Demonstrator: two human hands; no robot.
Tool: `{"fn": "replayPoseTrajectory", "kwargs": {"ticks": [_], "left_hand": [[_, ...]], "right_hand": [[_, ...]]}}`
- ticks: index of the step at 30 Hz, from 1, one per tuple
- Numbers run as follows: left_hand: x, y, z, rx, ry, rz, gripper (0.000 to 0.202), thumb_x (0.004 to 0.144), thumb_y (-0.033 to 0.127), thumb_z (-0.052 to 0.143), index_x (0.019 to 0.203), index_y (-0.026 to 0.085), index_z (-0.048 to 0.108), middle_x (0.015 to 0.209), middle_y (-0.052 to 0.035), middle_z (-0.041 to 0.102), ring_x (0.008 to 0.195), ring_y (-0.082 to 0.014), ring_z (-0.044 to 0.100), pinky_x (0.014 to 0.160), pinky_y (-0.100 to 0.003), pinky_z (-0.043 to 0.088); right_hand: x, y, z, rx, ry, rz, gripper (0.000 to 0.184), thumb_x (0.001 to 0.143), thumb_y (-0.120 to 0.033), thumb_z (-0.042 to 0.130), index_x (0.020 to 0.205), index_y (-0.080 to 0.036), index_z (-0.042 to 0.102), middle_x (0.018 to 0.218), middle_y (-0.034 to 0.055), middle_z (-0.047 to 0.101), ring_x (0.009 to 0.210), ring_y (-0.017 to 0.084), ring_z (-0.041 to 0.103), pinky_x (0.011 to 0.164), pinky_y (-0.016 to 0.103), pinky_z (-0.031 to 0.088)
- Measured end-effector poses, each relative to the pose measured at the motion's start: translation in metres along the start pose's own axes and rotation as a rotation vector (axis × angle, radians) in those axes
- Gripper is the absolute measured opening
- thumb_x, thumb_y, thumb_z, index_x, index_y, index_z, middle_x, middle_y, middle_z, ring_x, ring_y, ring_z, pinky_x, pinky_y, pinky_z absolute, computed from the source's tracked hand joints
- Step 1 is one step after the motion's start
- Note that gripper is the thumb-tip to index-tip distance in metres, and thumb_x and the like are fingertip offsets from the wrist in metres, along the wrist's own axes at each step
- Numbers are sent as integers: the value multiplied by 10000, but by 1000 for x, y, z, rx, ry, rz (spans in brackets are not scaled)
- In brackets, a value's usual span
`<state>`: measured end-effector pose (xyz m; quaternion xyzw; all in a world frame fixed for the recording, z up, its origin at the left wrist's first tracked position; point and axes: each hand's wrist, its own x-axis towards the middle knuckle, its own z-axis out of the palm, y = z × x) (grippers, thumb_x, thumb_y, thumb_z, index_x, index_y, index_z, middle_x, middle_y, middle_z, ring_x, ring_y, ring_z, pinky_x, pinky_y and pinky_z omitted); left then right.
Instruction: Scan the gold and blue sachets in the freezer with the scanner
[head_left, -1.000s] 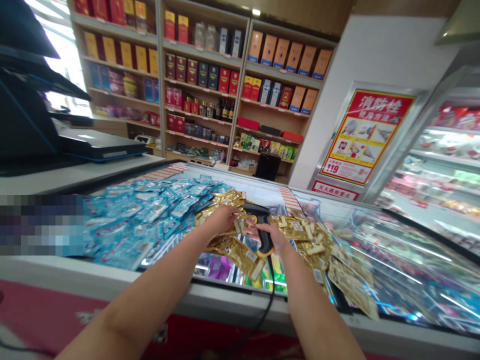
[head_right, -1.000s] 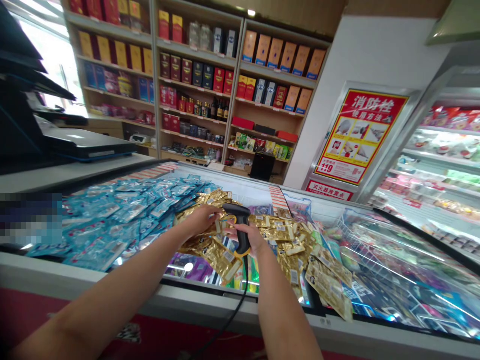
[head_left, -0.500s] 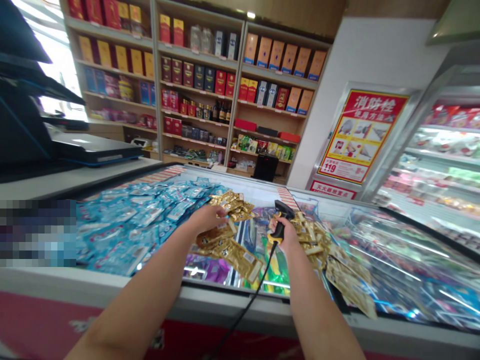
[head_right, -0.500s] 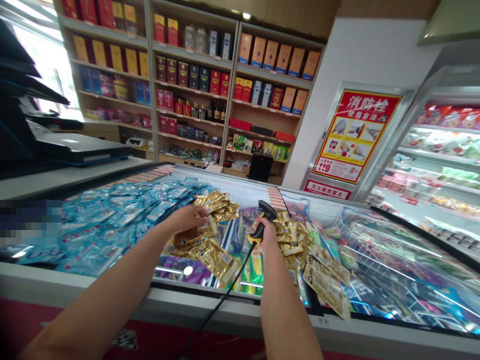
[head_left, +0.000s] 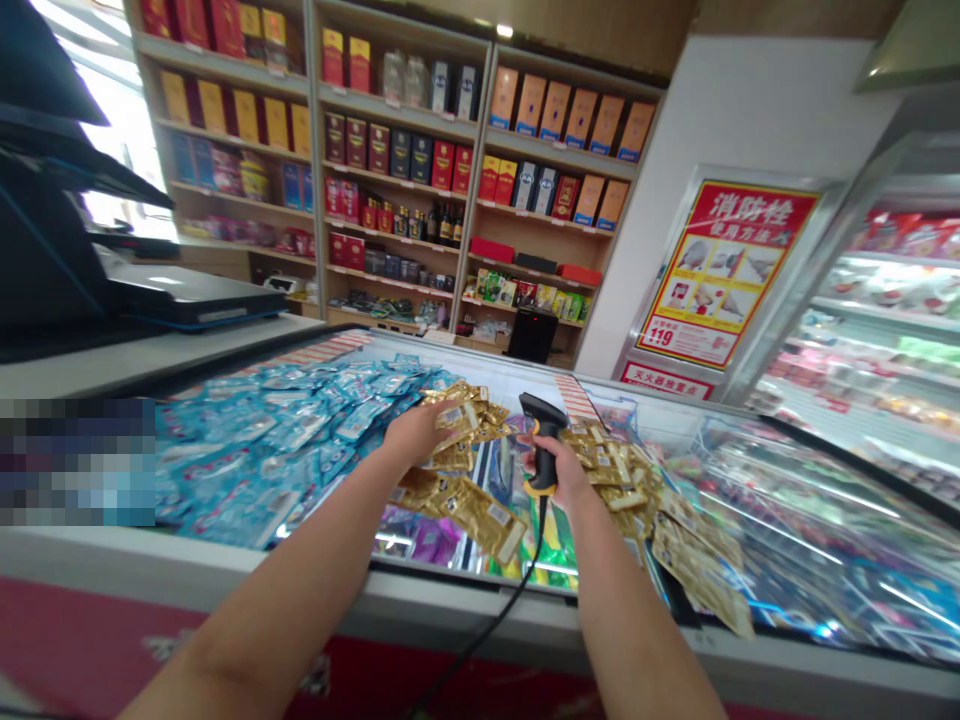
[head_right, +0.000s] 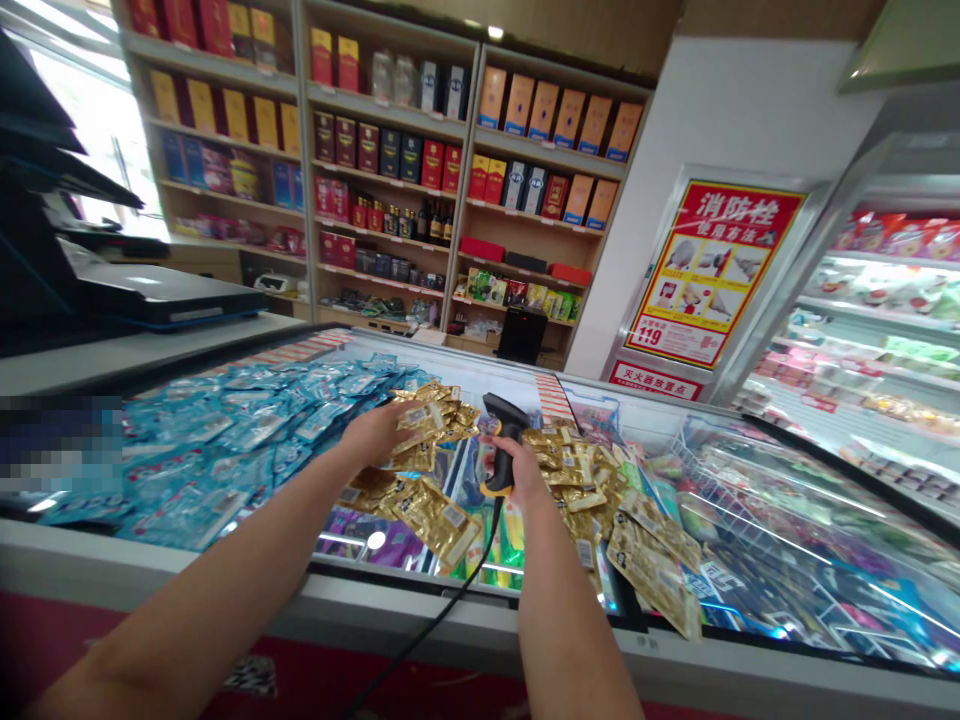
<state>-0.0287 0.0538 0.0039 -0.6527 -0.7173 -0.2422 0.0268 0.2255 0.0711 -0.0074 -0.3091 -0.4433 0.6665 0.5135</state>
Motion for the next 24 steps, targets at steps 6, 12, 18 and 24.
{"fn": "replayPoseTrajectory", "kwargs": {"ticks": [6,12,18,24], "left_hand": [[-4,5,-1,-106,-83,77,668,733,384,584,1375,338,408,1003,-30,694,783,-201,640,675,-264,432],[5,-3,12,-416,-55,146,626,667,197,578,1288,224,504,1099,-33,663,882,-180,635,749,-243,462],[11,-9,18,-484,13,113,386,674,269,608,1056,213,615,1065,-34,680,1039,-216,606,831,-272,468],[9,-8,16,-451,38,134,387,684,288,598,1063,207,616,1074,-39,676,1019,-215,611,843,-275,466]], "right_hand": [[-12,0,9,-157,-200,83,274,613,-307,691,817,-129,647,623,36,651,487,106,543,452,203,396],[-8,7,5,-228,-323,75,198,639,-268,651,781,-129,661,609,33,634,533,119,559,534,232,442],[-5,8,3,-239,-293,70,169,640,-261,643,727,-118,661,595,42,620,521,120,546,527,243,436],[-6,9,3,-236,-271,81,154,630,-261,653,700,-124,653,592,43,619,523,125,548,526,248,436]]}}
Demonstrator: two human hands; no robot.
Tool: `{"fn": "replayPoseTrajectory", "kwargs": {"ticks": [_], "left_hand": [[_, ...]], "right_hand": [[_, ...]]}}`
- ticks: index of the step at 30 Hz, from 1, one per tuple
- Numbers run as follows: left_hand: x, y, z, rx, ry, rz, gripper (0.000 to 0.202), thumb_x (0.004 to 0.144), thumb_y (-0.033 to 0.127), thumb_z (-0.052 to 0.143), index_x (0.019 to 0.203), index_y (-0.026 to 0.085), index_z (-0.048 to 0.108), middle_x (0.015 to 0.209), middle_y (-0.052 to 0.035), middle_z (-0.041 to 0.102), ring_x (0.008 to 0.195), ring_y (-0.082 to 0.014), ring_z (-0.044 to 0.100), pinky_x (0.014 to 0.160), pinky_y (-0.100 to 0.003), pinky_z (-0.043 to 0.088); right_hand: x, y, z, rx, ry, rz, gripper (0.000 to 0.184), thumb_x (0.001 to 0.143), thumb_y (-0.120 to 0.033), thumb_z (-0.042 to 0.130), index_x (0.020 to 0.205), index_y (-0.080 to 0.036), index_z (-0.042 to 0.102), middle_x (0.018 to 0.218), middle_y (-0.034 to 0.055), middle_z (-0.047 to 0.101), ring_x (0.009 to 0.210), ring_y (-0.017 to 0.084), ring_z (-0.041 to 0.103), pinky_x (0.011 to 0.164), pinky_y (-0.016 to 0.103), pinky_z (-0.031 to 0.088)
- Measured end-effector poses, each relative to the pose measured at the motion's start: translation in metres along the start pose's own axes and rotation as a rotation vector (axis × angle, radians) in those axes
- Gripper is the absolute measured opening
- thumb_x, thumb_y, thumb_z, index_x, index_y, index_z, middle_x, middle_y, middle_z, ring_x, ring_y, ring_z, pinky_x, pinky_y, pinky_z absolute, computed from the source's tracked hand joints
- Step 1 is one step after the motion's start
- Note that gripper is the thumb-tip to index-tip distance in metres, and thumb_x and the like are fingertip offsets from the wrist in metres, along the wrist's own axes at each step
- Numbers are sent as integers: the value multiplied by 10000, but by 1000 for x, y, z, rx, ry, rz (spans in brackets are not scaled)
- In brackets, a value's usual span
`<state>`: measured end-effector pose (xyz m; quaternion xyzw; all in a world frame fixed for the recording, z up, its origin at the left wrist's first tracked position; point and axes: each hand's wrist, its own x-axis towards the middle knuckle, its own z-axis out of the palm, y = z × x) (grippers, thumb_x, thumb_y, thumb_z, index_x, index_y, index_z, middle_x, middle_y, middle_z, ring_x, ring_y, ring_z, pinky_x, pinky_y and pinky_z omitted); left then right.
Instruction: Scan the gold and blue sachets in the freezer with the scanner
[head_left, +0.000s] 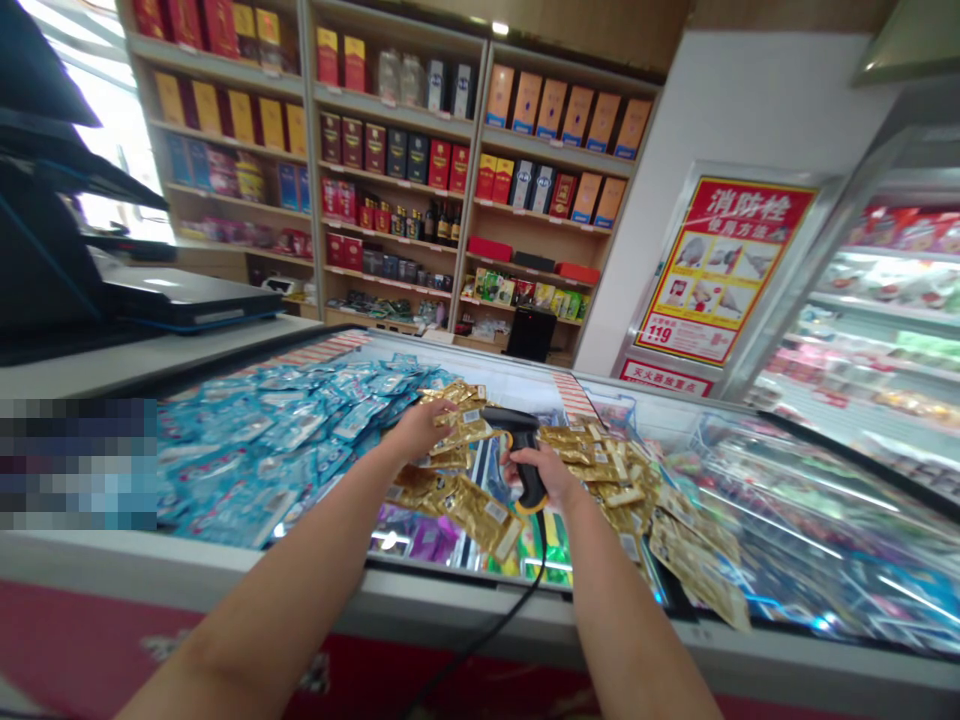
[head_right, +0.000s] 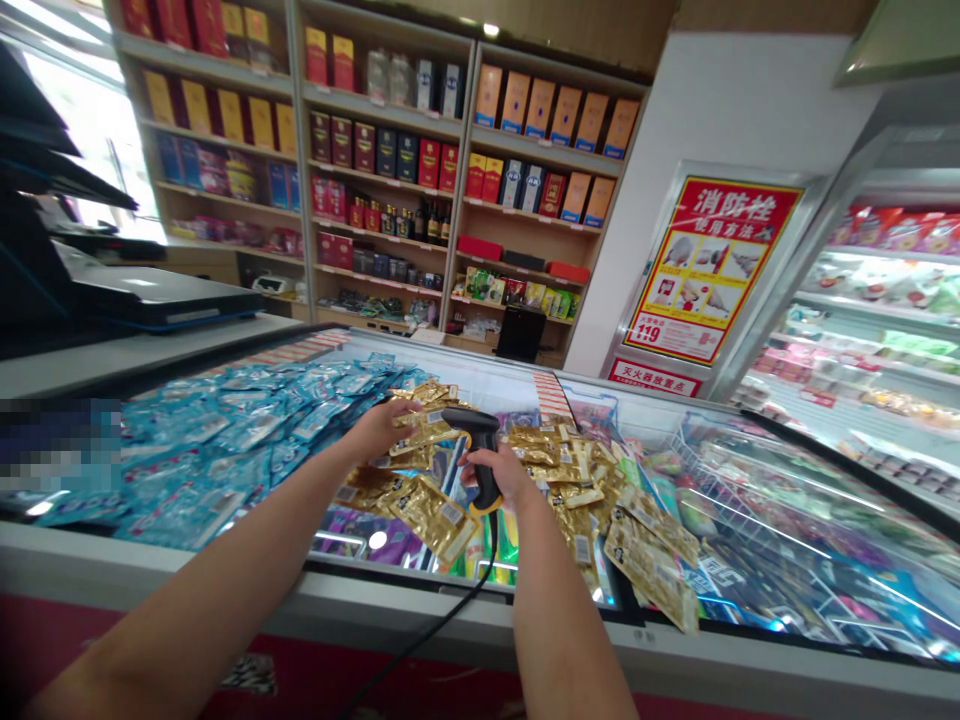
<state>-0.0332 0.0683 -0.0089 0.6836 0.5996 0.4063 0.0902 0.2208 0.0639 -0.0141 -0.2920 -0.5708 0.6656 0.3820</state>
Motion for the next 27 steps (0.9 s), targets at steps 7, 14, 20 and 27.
{"fn": "replayPoseTrajectory", "kwargs": {"ticks": [7,14,20,27], "left_hand": [[0,-1,1,37,-10,-22,426,691,293,602,1112,225,612,1098,-29,676,1033,-211,608,867,-265,451],[-3,9,-7,80,9,-26,369,700,315,623,1062,257,660,1105,-17,672,1000,-211,617,839,-263,461],[-8,22,11,-231,-217,-55,555,726,394,611,1250,219,554,1025,-52,696,837,-195,651,740,-307,504],[-13,29,-3,-82,-384,144,395,695,437,641,1041,251,673,1079,-26,680,1002,-215,604,880,-288,436]], "right_hand": [[1,0,0,-9,10,13,166,623,-270,656,689,-118,647,571,43,610,511,127,546,525,251,439],[0,-1,1,43,22,-19,202,630,-274,668,777,-135,664,588,20,616,520,110,541,552,241,456],[2,-2,0,116,102,-48,251,616,-302,704,812,-156,649,699,34,663,544,114,576,565,247,473],[5,1,1,141,106,84,319,591,-307,730,857,-162,630,719,55,675,654,176,649,631,289,507]]}}
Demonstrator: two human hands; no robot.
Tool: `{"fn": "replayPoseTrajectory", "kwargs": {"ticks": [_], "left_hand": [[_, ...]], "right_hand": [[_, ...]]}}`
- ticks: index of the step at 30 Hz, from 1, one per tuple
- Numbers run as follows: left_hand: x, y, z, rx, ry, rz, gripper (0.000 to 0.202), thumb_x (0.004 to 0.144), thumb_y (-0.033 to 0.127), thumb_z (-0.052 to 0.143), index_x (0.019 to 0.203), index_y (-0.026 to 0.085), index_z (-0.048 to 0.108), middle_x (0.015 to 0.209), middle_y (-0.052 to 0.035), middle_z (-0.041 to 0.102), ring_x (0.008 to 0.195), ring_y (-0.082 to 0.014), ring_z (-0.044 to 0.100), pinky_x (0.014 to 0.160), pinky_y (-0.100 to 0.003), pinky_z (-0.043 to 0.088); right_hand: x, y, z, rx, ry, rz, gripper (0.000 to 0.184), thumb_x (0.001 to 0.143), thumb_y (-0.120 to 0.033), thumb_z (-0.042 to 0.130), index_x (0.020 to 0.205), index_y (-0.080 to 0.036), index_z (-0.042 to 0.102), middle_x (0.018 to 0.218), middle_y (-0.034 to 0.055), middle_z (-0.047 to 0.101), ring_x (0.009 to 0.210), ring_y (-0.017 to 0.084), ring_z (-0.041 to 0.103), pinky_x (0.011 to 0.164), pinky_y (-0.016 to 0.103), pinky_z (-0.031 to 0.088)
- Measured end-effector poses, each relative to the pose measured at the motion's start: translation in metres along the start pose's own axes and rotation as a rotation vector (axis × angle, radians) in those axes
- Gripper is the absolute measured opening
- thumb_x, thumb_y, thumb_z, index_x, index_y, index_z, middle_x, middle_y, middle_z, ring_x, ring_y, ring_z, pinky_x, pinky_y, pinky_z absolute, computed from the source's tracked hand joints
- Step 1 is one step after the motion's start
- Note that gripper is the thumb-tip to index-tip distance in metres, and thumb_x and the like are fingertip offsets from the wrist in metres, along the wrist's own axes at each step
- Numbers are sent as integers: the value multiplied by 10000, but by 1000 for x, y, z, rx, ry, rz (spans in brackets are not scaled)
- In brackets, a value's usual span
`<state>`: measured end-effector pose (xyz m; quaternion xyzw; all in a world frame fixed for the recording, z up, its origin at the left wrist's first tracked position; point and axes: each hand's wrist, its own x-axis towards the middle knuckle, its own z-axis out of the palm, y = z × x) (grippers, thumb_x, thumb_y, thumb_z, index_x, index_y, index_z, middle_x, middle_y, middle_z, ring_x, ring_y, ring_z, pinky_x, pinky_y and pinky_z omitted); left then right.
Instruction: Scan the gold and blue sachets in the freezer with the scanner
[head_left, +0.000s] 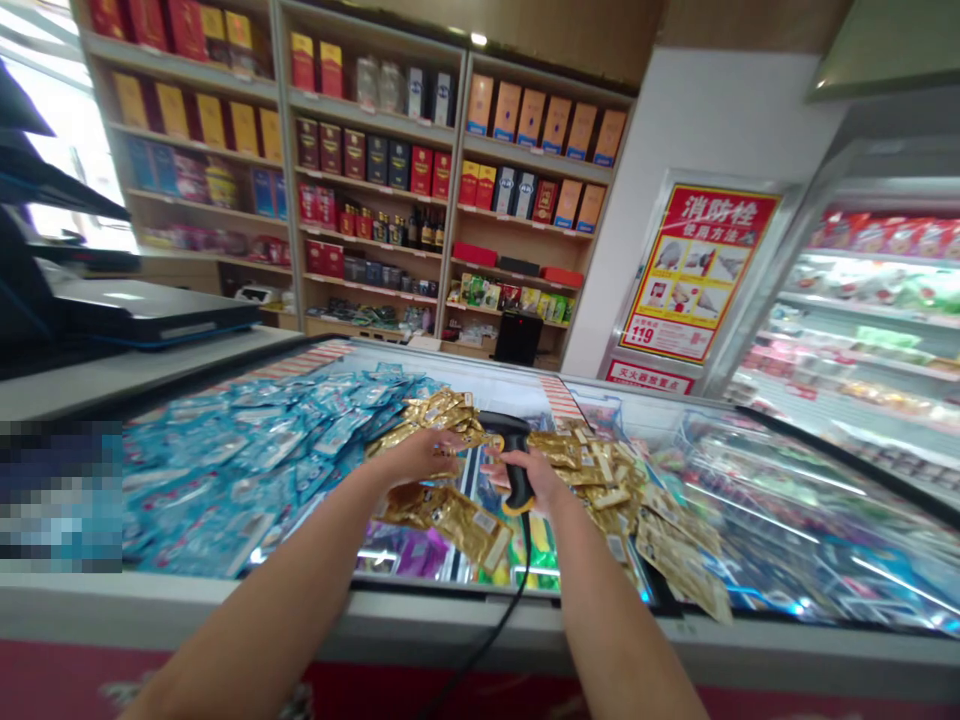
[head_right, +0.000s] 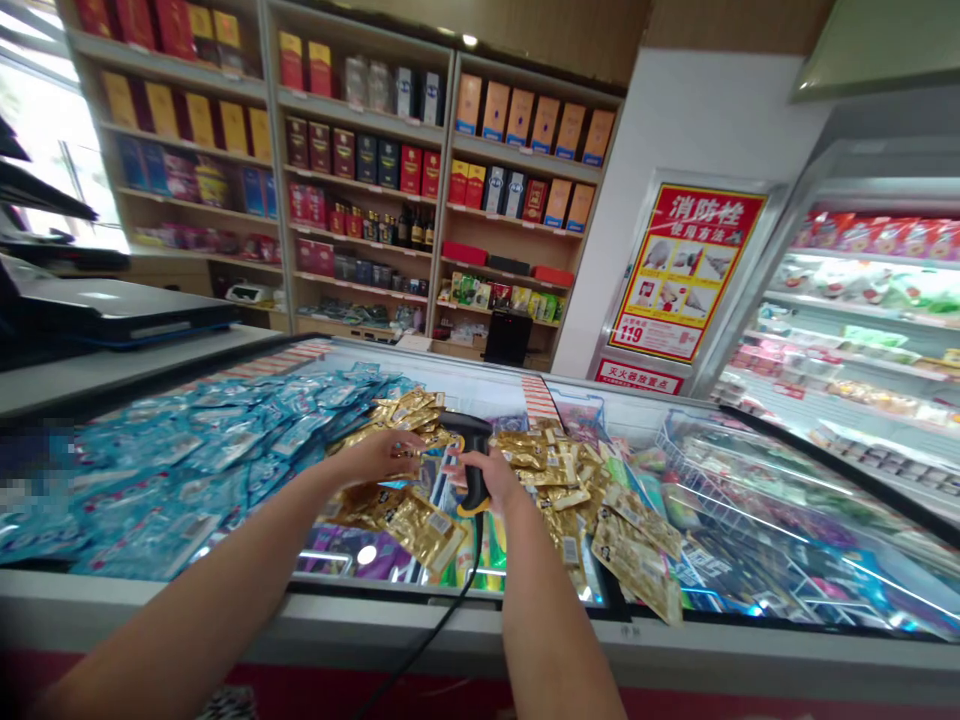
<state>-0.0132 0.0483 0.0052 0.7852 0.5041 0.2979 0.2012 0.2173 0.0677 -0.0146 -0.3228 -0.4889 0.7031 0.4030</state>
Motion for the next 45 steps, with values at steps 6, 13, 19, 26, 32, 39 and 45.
{"fn": "replayPoseTrajectory", "kwargs": {"ticks": [6,13,19,26,32,39,45], "left_hand": [[-11,13,-2,266,-230,31,459,440,432,817,867,306,705,1046,-5,660,1076,-264,525,917,-313,381],[-2,12,11,171,-72,-95,381,585,324,731,944,230,647,943,-32,660,880,-222,597,760,-284,435],[9,-7,3,11,399,-224,381,685,347,636,1030,188,607,962,-30,673,818,-190,614,712,-264,446],[11,-25,-1,93,470,-322,414,722,384,601,1082,178,607,950,-45,674,826,-206,610,696,-266,438],[14,-34,2,162,468,-334,413,735,381,590,1089,169,604,897,-44,669,795,-207,610,679,-264,435],[12,-32,1,176,451,-346,414,741,391,592,1097,180,599,815,-24,651,712,-185,589,635,-251,417],[12,-31,1,183,449,-348,420,747,389,590,1107,172,589,862,-39,657,756,-194,597,652,-253,415]], "right_hand": [[9,1,-6,33,204,-15,268,550,-276,726,749,-147,601,584,20,620,557,138,597,526,227,463],[15,-2,-19,-23,412,-181,231,532,-293,731,673,-161,604,526,-19,571,479,123,525,457,237,405],[9,-5,-18,31,287,-194,283,562,-325,725,782,-163,650,842,58,686,686,164,639,608,265,480],[1,-3,-9,-127,122,-205,284,607,-301,704,846,-156,654,857,66,689,674,155,627,614,256,457],[2,-2,-7,-170,77,-209,253,595,-276,682,817,-164,641,790,50,684,678,158,619,620,254,451],[2,-1,-7,-213,64,-183,208,578,-250,679,766,-166,651,743,51,682,721,185,637,715,288,471],[2,0,-8,-240,56,-172,176,593,-256,676,734,-153,658,706,52,674,708,173,626,726,281,453]]}}
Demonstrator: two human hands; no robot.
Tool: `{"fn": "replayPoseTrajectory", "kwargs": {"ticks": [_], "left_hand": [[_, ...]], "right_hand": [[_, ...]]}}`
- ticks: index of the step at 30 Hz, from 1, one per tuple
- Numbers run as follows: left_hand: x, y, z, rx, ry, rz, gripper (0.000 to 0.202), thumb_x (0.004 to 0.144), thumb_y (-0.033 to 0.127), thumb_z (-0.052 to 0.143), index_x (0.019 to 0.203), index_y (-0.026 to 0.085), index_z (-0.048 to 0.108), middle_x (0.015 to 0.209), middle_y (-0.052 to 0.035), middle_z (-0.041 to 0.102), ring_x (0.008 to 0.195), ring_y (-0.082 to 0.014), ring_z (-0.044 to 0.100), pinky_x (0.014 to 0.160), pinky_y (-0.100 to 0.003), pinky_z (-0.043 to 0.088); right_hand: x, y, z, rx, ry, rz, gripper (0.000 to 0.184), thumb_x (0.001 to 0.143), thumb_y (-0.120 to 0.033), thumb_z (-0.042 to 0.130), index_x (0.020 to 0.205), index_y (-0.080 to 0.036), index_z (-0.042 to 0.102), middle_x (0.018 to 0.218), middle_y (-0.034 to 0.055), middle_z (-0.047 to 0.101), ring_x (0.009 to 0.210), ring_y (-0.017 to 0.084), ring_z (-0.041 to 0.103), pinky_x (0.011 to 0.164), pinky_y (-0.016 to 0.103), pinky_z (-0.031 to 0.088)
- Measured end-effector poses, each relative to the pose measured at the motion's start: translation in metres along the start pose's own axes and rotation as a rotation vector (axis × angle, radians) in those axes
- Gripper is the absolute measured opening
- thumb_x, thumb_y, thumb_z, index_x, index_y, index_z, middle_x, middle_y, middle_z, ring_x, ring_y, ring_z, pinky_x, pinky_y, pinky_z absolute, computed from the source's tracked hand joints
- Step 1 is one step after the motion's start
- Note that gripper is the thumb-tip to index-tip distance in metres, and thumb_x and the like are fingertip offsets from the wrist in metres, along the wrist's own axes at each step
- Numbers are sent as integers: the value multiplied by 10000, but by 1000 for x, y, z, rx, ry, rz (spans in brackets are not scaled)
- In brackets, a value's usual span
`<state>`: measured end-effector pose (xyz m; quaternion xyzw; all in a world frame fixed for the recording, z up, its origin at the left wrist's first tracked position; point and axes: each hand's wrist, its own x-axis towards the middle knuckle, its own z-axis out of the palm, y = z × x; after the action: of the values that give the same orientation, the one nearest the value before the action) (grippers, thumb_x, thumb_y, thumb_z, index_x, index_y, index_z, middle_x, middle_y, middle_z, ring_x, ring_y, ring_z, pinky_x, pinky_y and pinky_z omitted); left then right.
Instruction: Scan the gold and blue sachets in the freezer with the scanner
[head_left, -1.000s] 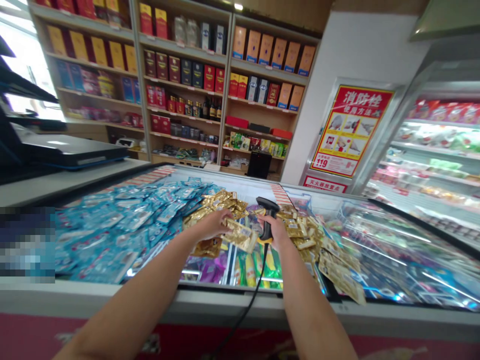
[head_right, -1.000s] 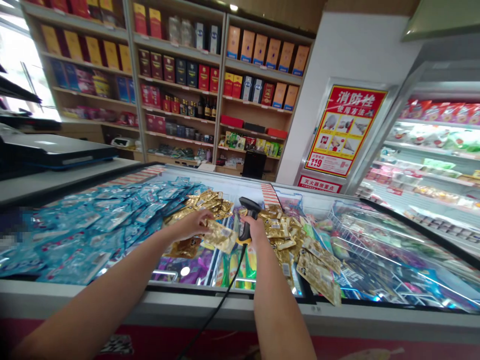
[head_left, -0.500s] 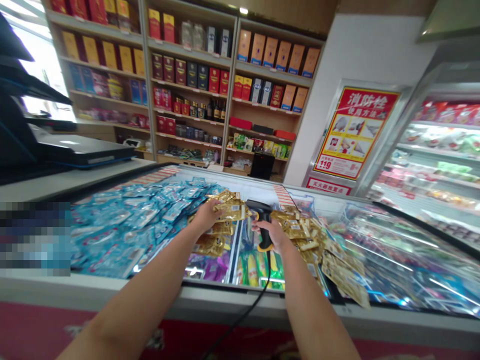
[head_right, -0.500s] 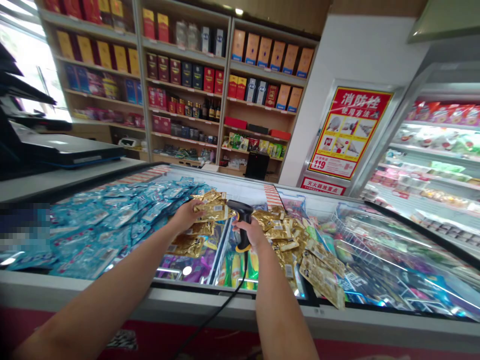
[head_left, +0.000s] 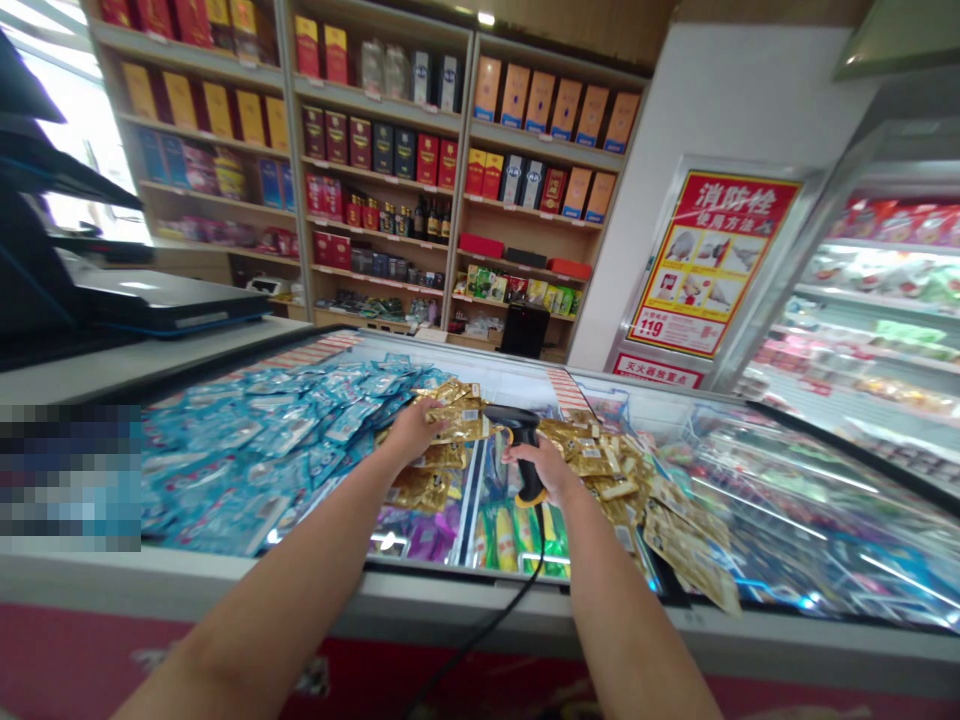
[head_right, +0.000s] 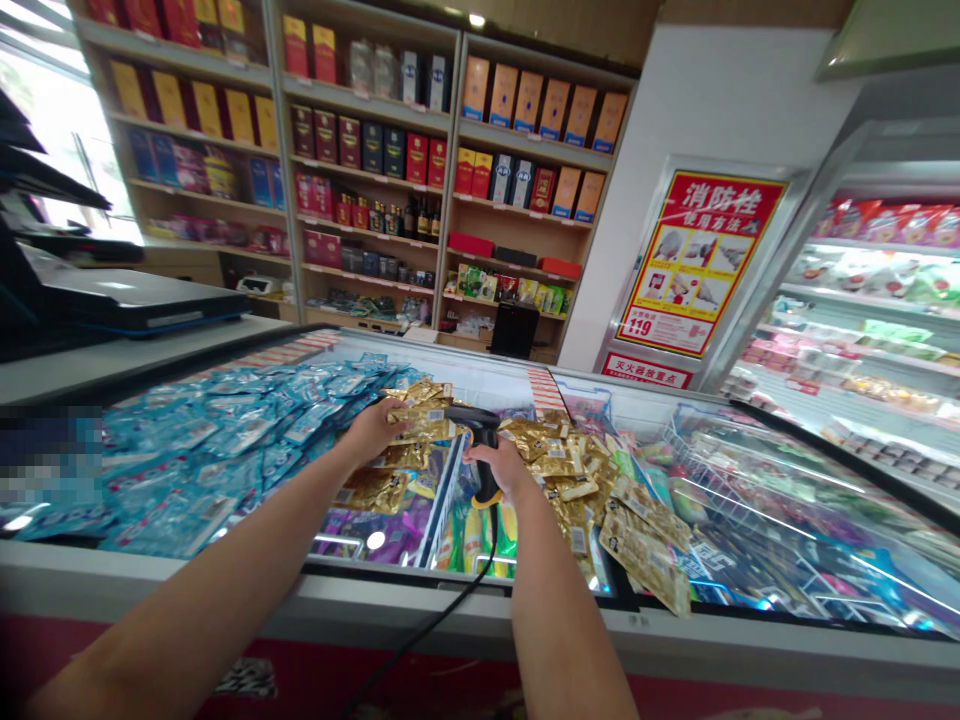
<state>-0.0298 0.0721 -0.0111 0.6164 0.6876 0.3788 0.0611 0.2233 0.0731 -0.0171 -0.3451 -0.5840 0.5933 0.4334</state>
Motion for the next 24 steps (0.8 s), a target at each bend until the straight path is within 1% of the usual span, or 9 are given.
{"fn": "replayPoseTrajectory", "kwargs": {"ticks": [5,8,10,12,15,16,18,20,24], "left_hand": [[2,-3,2,-1,18,17,425,739,408,605,1088,167,599,967,-66,667,827,-209,606,703,-266,427],[0,-1,0,12,14,-5,449,744,431,595,1112,175,595,933,-58,678,795,-208,616,694,-269,435],[-3,4,-2,38,-13,-16,469,748,446,585,1137,184,599,907,-53,685,772,-208,623,684,-269,441],[-7,9,-3,53,-85,84,430,758,453,571,1095,197,642,937,-56,693,816,-211,628,721,-265,446],[-9,15,-5,49,-229,327,343,810,444,498,961,219,708,977,-53,703,901,-212,624,805,-263,437],[-9,15,-7,52,-243,368,343,827,434,471,947,223,714,978,-52,706,917,-213,622,825,-268,432],[-8,13,-12,82,-200,364,344,827,420,468,972,222,710,1007,-57,703,952,-218,613,854,-277,421],[-7,8,-19,148,-177,309,360,773,440,538,1015,225,696,1055,-64,689,996,-231,596,880,-287,411],[-13,3,-30,366,-330,230,580,531,533,719,1042,262,681,1104,-77,656,1084,-318,530,918,-380,395]], "right_hand": [[-1,-1,0,-31,2,-6,147,606,-260,667,712,-158,659,693,43,671,685,165,607,701,283,445],[-1,0,-1,-31,1,-3,152,615,-266,669,717,-154,657,695,45,671,685,162,609,700,278,443],[0,0,-1,-13,5,-5,172,616,-273,678,737,-155,653,694,43,671,693,166,619,711,279,447],[0,1,0,5,17,-6,188,618,-282,686,752,-155,649,695,41,673,689,165,625,710,279,452],[0,1,1,39,24,-1,209,623,-290,690,778,-155,651,757,50,688,670,157,628,675,272,463],[0,1,2,59,23,8,223,622,-290,692,796,-157,652,797,55,694,665,155,630,666,273,469],[-1,1,4,104,5,34,262,619,-291,701,844,-165,653,887,62,698,679,161,644,658,279,485],[-2,2,5,142,-30,71,294,618,-296,713,878,-173,653,920,64,694,717,179,660,651,281,496],[-5,3,9,179,-134,148,300,625,-304,722,874,-150,658,850,76,692,783,208,675,668,278,507]]}}
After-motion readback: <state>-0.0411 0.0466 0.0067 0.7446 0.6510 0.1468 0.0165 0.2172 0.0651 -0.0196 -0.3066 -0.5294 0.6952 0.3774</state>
